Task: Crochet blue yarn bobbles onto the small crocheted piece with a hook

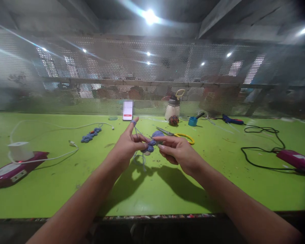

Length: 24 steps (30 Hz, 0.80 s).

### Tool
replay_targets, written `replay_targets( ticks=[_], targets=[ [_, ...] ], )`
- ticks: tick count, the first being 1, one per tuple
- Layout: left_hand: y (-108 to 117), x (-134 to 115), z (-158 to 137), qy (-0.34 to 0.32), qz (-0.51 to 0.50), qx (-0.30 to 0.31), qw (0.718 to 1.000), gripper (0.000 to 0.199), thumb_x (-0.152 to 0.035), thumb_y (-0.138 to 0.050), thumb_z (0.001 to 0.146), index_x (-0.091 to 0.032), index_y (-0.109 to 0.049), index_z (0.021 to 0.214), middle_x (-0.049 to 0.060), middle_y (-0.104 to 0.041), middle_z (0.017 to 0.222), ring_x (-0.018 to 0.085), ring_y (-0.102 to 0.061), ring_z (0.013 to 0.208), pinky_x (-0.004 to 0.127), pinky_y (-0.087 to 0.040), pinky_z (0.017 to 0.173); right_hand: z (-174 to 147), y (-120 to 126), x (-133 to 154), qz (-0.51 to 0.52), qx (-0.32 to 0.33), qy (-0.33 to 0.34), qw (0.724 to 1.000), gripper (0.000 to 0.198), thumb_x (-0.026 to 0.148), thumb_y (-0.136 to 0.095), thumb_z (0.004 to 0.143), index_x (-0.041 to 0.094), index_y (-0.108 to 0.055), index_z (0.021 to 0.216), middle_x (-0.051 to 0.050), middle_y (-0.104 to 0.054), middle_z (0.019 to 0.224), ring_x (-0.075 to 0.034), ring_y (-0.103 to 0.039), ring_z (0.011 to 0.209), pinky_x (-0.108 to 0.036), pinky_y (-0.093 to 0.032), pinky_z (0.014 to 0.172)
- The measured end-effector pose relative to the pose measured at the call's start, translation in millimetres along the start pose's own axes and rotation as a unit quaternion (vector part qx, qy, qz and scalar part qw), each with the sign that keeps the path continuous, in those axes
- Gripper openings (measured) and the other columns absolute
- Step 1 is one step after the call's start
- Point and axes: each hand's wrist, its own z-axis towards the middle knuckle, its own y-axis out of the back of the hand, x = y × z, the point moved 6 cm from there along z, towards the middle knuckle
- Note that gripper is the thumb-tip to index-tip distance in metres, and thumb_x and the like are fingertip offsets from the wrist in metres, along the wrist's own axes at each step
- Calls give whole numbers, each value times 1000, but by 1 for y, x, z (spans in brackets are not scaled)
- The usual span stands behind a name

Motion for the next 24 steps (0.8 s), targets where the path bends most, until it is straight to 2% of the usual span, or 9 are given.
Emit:
replay_targets(
  ticks=[4, 8, 14, 16, 19, 21, 24],
  targets=[
    [-2, -4, -4, 10, 5, 1, 1000, 121, -2, -78, 60, -14, -4, 155, 2, -72, 69, 18, -67, 65, 29, -46, 65, 0, 2, 3, -20, 17, 5, 1000, 33, 23, -70, 77, 16, -74, 108, 7, -45, 47, -4, -27, 37, -20, -14, 38],
    [-2, -3, -4, 13, 28, 6, 1000, 120, -12, -81, 64, -15, -3, 155, 2, -72, 67, 20, -69, 67, 31, -47, 69, -1, 5, 9, -64, 30, 30, 997, 30, 19, -68, 77, 17, -75, 106, 7, -47, 47, -4, -31, 37, -20, -19, 37],
    [-5, 0, -2, 6, 91, 21, 996, 121, -10, -82, 60, -18, -7, 155, -2, -66, 58, 19, -64, 61, 29, -46, 63, -3, 3, 10, -73, 54, 15, 996, 29, 19, -67, 75, 16, -76, 103, 6, -50, 47, -4, -33, 37, -20, -21, 37],
    [-6, 0, -2, -4, 145, 14, 989, 116, -10, -80, 61, -20, -12, 155, -2, -65, 57, 18, -62, 58, 29, -44, 61, -2, 3, 6, -71, 57, -5, 996, 29, 18, -68, 74, 16, -77, 101, 6, -50, 46, -3, -32, 36, -20, -20, 37],
    [-7, -1, -5, -45, 233, -22, 971, 99, -10, -76, 64, -24, -30, 151, -2, -64, 57, 17, -57, 53, 28, -38, 58, 1, 2, -3, -69, 42, -39, 996, 26, 17, -70, 71, 15, -76, 97, 7, -49, 44, -3, -30, 34, -19, -18, 36],
    [-7, -2, -7, -77, 265, -53, 960, 90, -10, -75, 65, -26, -41, 146, -2, -64, 57, 17, -54, 52, 28, -36, 57, 3, 1, -9, -52, 15, -60, 997, 24, 18, -71, 71, 14, -75, 94, 6, -50, 45, -4, -32, 34, -19, -18, 36],
    [-8, -5, -12, -128, 289, -101, 943, 81, -12, -73, 68, -29, -46, 142, -1, -65, 61, 16, -52, 54, 28, -35, 58, 3, -2, -16, 18, -29, -74, 997, 28, 22, -75, 69, 13, -71, 95, 5, -53, 48, -4, -36, 36, -18, -19, 36]
  ],
)
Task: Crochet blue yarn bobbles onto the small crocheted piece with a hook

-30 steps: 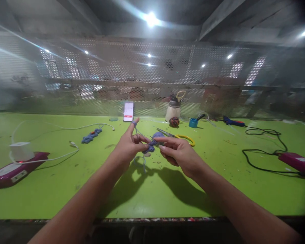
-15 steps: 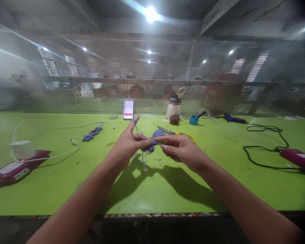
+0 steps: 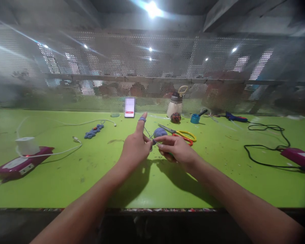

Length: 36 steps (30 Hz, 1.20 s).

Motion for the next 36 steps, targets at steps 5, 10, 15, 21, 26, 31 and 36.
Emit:
replay_targets(
  ticks=[5, 10, 15, 21, 26, 31, 36],
  targets=[
    [0, -1, 1, 20, -123, -21, 992, 91, -14, -76, 68, -25, -35, 148, 0, -68, 69, 17, -59, 63, 28, -43, 64, -3, -5, 4, 138, -10, 49, 989, 34, 27, -81, 66, 15, -63, 93, 6, -56, 54, -3, -38, 37, -17, -22, 37],
    [-6, 9, 6, 143, -347, 42, 926, 105, -6, -80, 63, -13, -23, 150, 1, -70, 66, 16, -64, 66, 28, -48, 71, -7, -7, 9, 152, 6, 73, 986, 30, 28, -79, 71, 17, -64, 94, 5, -57, 56, -4, -39, 38, -18, -21, 36],
    [-5, 6, 6, 176, -405, 77, 894, 97, 1, -76, 67, -9, -24, 149, 3, -72, 66, 15, -65, 62, 27, -48, 66, -9, -4, 14, 102, 10, 125, 987, 27, 27, -76, 75, 18, -67, 98, 5, -58, 58, -4, -40, 38, -19, -23, 35],
    [0, 2, 5, 161, -402, 81, 898, 97, 4, -73, 67, -6, -22, 149, 2, -70, 62, 15, -63, 60, 24, -49, 60, -11, 0, 27, -21, 1, 201, 979, 28, 28, -72, 78, 15, -68, 102, 6, -55, 55, -4, -39, 37, -19, -26, 35],
    [2, 0, 5, 157, -408, 81, 896, 96, 6, -72, 67, -4, -21, 148, 2, -69, 62, 14, -62, 58, 24, -50, 57, -13, 3, 33, -73, 5, 214, 974, 32, 27, -70, 80, 13, -67, 108, 5, -55, 56, -4, -41, 38, -20, -29, 36],
    [6, -1, 7, 146, -408, 70, 899, 102, 6, -76, 62, -4, -22, 149, 2, -69, 60, 13, -61, 55, 22, -49, 54, -16, 6, 41, -106, 12, 233, 967, 28, 24, -69, 80, 12, -68, 106, 4, -57, 58, -4, -43, 39, -20, -30, 37],
    [5, -4, 7, 129, -404, 89, 901, 103, 3, -79, 61, -5, -24, 148, 2, -71, 62, 13, -63, 58, 21, -50, 56, -14, 5, 38, -70, 27, 222, 972, 23, 26, -70, 80, 14, -70, 100, 5, -56, 55, -4, -41, 36, -20, -27, 35]
  ],
)
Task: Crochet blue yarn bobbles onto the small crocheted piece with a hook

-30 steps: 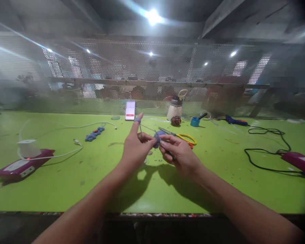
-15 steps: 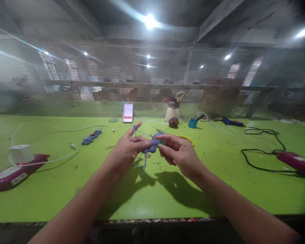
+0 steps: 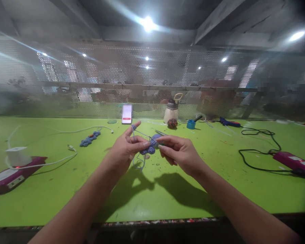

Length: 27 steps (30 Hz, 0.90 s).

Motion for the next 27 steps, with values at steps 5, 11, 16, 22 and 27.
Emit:
replay_targets(
  ticks=[5, 11, 16, 22, 27],
  targets=[
    [-2, 0, -2, 14, -11, 8, 1000, 99, 3, -78, 63, -3, -25, 147, 1, -69, 61, 11, -61, 55, 20, -49, 55, 0, -2, -6, 45, -2, -17, 999, 21, 27, -72, 78, 15, -70, 95, 4, -57, 54, -4, -40, 36, -20, -26, 34],
    [-1, -1, -2, 6, -7, 9, 1000, 104, 1, -79, 62, -4, -22, 148, 1, -69, 62, 13, -61, 56, 22, -50, 57, -1, -3, -3, 35, -1, -1, 999, 19, 25, -70, 79, 15, -71, 94, 4, -56, 54, -4, -40, 36, -20, -26, 34],
    [0, -4, -2, -13, 8, 3, 1000, 108, 1, -80, 60, -7, -21, 150, 0, -70, 61, 12, -61, 56, 22, -51, 59, -2, 1, 2, -39, -13, 33, 999, 19, 23, -68, 81, 12, -71, 96, 4, -54, 57, -4, -39, 39, -21, -29, 36],
    [0, -8, -5, -32, 20, 2, 999, 109, 0, -81, 62, -8, -19, 151, 0, -70, 62, 12, -62, 58, 23, -51, 61, -3, 2, 11, -123, -12, 97, 988, 17, 20, -65, 84, 11, -72, 97, 2, -56, 61, -5, -41, 44, -22, -33, 40],
    [-1, -9, -5, -34, 24, 8, 999, 108, -1, -81, 63, -10, -18, 151, 1, -71, 65, 13, -61, 58, 23, -50, 60, -4, 4, 17, -169, -6, 133, 977, 15, 19, -64, 86, 13, -73, 96, 0, -59, 66, -6, -42, 49, -22, -33, 42]
  ],
)
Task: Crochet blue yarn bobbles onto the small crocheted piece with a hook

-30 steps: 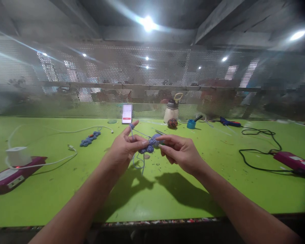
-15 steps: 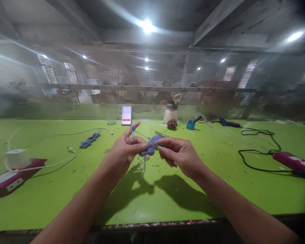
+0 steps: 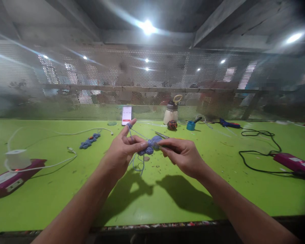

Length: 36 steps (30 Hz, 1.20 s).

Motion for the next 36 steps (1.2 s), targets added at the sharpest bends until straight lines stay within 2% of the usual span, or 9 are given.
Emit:
replay_targets(
  ticks=[3, 12, 21, 24, 27, 30, 33, 36],
  targets=[
    [0, 0, 0, 5, -5, -2, 1000, 107, -1, -80, 63, -11, -20, 151, 2, -71, 67, 13, -62, 61, 23, -49, 61, 1, 2, 3, -19, 3, 12, 1000, 15, 19, -63, 86, 14, -74, 95, -1, -60, 67, -8, -45, 52, -22, -34, 44],
    [2, -1, 0, 20, -23, -20, 999, 109, 2, -80, 61, -9, -20, 151, 3, -72, 68, 14, -63, 63, 23, -48, 65, 2, 6, 4, -20, 12, -6, 1000, 15, 22, -66, 84, 18, -77, 93, -2, -60, 63, -10, -48, 54, -24, -34, 45],
    [2, -1, 0, 18, -6, -20, 1000, 102, 1, -80, 62, -9, -27, 149, 3, -71, 69, 13, -62, 63, 23, -47, 64, 1, 4, -6, 82, 23, -76, 993, 13, 23, -70, 81, 16, -76, 90, 2, -58, 59, -6, -41, 43, -22, -29, 38],
    [0, 0, 0, 17, 5, -19, 1000, 95, -1, -80, 62, -8, -35, 145, 2, -70, 68, 13, -61, 62, 24, -47, 63, -1, -3, -15, 182, 40, -143, 972, 14, 26, -72, 79, 16, -74, 89, 3, -58, 56, -4, -37, 39, -21, -24, 36],
    [-1, 4, 1, 20, 15, -11, 1000, 85, -5, -81, 63, -7, -43, 140, 3, -69, 70, 14, -61, 65, 26, -47, 63, -5, -13, -22, 297, 52, -215, 929, 17, 28, -75, 76, 16, -71, 88, 3, -58, 56, -3, -36, 36, -19, -18, 35],
    [-2, 7, 3, 17, 20, 2, 1000, 80, -7, -80, 65, -10, -47, 137, 3, -69, 73, 15, -63, 69, 27, -48, 65, -7, -20, -26, 356, 47, -261, 896, 19, 27, -78, 74, 16, -69, 87, 4, -58, 57, -2, -37, 36, -18, -17, 36],
    [-2, 8, 3, 11, 22, 13, 1000, 81, -6, -81, 65, -12, -47, 138, 4, -70, 78, 16, -64, 74, 27, -48, 66, -9, -21, -27, 372, 30, -283, 883, 21, 27, -79, 73, 16, -67, 87, 4, -58, 58, -2, -37, 36, -17, -18, 37],
    [-2, 9, 2, 13, 25, 13, 1000, 85, -5, -82, 62, -14, -47, 139, 4, -69, 80, 16, -64, 73, 28, -48, 67, -10, -20, -28, 359, 20, -291, 887, 21, 28, -78, 74, 16, -67, 87, 4, -57, 58, -2, -38, 37, -18, -18, 36]
  ],
)
